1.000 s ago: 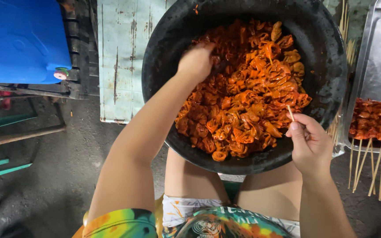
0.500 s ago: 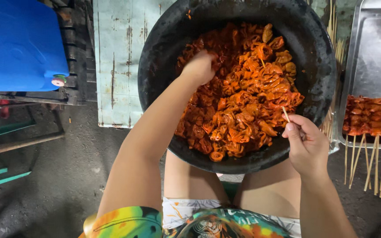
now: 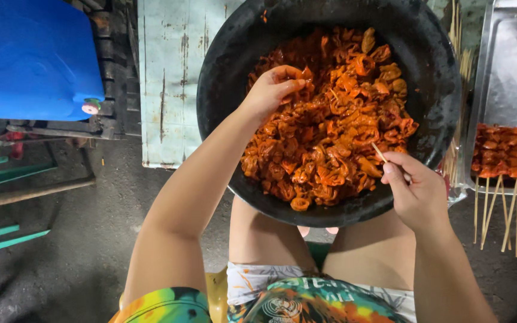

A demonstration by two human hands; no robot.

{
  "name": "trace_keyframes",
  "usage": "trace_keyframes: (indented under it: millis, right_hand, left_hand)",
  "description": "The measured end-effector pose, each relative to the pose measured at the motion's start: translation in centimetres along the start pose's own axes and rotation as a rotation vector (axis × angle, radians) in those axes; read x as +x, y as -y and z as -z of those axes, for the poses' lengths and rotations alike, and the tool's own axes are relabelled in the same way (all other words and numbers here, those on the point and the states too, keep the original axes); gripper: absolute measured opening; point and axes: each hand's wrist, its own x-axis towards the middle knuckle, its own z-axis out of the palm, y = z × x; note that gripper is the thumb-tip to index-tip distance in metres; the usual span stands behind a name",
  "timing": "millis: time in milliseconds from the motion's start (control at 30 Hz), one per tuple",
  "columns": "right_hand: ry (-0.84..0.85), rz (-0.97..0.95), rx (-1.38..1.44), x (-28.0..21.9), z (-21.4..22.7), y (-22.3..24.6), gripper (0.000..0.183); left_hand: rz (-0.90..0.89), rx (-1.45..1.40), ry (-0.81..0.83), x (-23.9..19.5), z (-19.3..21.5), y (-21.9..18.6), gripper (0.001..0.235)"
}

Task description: The person skewers pieces of marinated animal intestines from a large bowl onto wooden sticks by hand and places the finished skewers onto a metal tray.

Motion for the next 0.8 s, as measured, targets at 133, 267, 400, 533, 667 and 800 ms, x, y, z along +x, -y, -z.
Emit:
trace_keyframes:
  millis: [133,267,400,533,667,800]
  right_hand:
    - [-0.005,0.013,0.049,-0.4,-0.4,0.1,0.023]
    - [-0.031,-0.008,0.013,-1.2,0.0,0.0,0.023]
    - [-0.047,0.017,-0.027,-1.5,0.6,-0.3,0.023]
    - [-0.068,-0.007,-0.007,-1.5,0.9,-0.9,0.022]
    - [-0.073,-0.001,-0.026,-1.4,1.0,-1.1,0.023]
    - [-0.083,-0.004,-0.067,-1.5,1.1,-1.0,0.023]
  left_hand:
    - [-0.035,-0.035,0.032,-1.5,-0.6,-0.2,0.019]
    - [-0.069,0.061,-0.038,-1.9,-0.8,-0.1,0.019]
    - [-0.01,0.203,-0.107,-2.1,-0.5,-0.6,0.021]
    - [-0.057,0.869,-0.307,-2.2,-0.2,-0.7,0.027]
    - [-0.097,1.317,-0.374,-0.7,-0.7,0.5,0.03]
    - [0.027,1.197,-0.309,3.7,-2.0,3.2,0.034]
